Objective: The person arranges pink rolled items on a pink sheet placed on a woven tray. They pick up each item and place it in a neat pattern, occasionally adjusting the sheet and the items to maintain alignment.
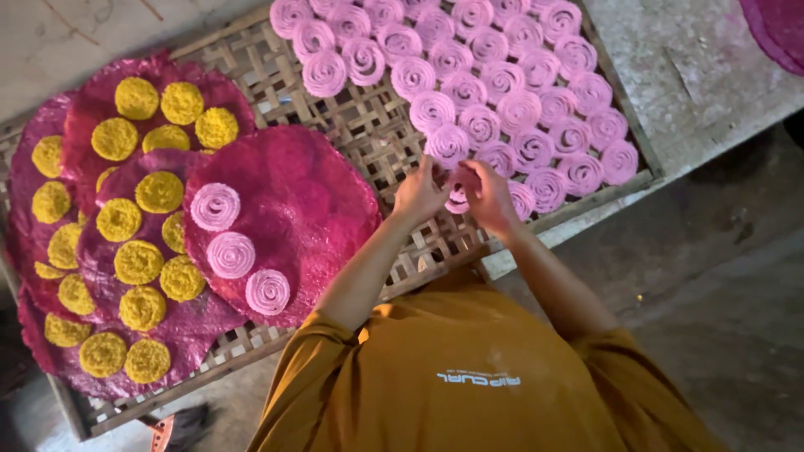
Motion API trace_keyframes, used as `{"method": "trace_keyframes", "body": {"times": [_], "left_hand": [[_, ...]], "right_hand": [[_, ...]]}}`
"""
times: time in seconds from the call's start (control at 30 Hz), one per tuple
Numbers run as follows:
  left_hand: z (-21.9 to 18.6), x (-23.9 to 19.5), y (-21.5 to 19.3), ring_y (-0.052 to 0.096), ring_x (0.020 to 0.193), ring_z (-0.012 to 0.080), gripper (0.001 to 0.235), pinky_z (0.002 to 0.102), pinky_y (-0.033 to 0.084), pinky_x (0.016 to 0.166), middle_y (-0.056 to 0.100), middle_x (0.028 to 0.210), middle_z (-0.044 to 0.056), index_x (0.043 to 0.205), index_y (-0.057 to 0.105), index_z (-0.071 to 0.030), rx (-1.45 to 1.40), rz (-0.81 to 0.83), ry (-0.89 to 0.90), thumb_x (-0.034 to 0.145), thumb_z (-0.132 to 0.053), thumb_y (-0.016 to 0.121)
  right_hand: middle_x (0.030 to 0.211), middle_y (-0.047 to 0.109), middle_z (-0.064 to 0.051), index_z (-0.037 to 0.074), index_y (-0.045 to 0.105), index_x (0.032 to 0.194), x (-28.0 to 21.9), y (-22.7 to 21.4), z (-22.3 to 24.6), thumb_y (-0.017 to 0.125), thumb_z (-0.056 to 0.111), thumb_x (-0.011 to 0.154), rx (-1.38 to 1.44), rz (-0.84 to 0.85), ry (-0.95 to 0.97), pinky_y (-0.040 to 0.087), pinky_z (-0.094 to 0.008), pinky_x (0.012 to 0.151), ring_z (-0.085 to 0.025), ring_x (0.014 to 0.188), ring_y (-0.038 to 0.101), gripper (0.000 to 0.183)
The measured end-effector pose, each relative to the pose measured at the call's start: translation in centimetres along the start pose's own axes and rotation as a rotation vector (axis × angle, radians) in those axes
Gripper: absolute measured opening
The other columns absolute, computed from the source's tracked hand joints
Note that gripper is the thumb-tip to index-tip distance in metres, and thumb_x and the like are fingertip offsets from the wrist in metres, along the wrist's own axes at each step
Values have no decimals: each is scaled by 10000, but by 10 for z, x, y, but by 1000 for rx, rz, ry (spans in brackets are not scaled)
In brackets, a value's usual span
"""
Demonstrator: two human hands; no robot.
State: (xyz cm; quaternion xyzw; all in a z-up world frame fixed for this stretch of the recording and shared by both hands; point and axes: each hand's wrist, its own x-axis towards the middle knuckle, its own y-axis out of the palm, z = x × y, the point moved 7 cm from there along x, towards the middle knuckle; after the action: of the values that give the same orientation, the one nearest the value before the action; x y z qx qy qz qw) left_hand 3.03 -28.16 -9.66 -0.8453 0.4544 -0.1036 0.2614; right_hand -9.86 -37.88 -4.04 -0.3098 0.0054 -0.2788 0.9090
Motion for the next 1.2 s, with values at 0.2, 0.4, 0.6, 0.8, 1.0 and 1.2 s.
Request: {"method": "trace_keyframes", "body": {"times": [0.2, 0.4, 0.6, 0.8, 1.0, 1.2], "left_hand": [[1, 4, -2, 698, 892, 359, 364, 436, 564, 767, 699, 972, 177, 1052, 696, -70, 39, 45, 277, 762, -266, 795], [9, 6, -2, 733, 857, 317, 293, 428, 577, 753, 735, 925, 125, 1068, 676, -72, -44, 42, 35, 845, -250, 740], [-27, -2, -29, 702, 969, 343, 277, 436, 573, 795, 699, 1082, 132, 1128, 676, -116, 114, -18, 8, 887, -243, 728], [-4, -73, -111, 708, 998, 282, 367, 398, 567, 864, 660, 1250, 97, 1268, 661, -159, 105, -117, -205, 906, -218, 675], [75, -186, -258, 657, 1064, 315, 256, 448, 545, 896, 683, 1131, 116, 1188, 685, -131, 371, -490, -304, 947, -200, 736], [142, -236, -349, 546, 1120, 412, 436, 523, 480, 898, 611, 1222, 169, 1256, 713, -136, 749, -756, -388, 833, -199, 798]], "right_hand": [[1184, 706, -187, 3, 574, 1366, -1, -2, -10, 630, 8, 952, 312, 123, 111, 549, -338, 906, -269, 1089, 699, 418], [1207, 687, -215, -5, 579, 1348, 3, -5, -6, 630, -15, 955, -16, -16, 0, 566, -376, 838, -331, 1037, 717, 397], [1263, 616, -228, 26, 567, 1374, 9, -6, 23, 659, -38, 893, -206, -14, -90, 526, -489, 912, -437, 1123, 616, 494], [1218, 582, -178, 59, 622, 1269, -5, -21, 48, 713, -1, 866, -374, -133, -135, 496, -495, 925, -414, 1139, 570, 418], [1177, 572, -160, 90, 700, 1101, -25, -10, 64, 708, -35, 837, -510, -151, -177, 486, -501, 933, -400, 1119, 568, 292], [1264, 543, -178, 66, 665, 1203, -28, 20, 118, 643, -67, 873, -377, -262, -245, 473, -501, 1003, -397, 1193, 547, 357]]}}
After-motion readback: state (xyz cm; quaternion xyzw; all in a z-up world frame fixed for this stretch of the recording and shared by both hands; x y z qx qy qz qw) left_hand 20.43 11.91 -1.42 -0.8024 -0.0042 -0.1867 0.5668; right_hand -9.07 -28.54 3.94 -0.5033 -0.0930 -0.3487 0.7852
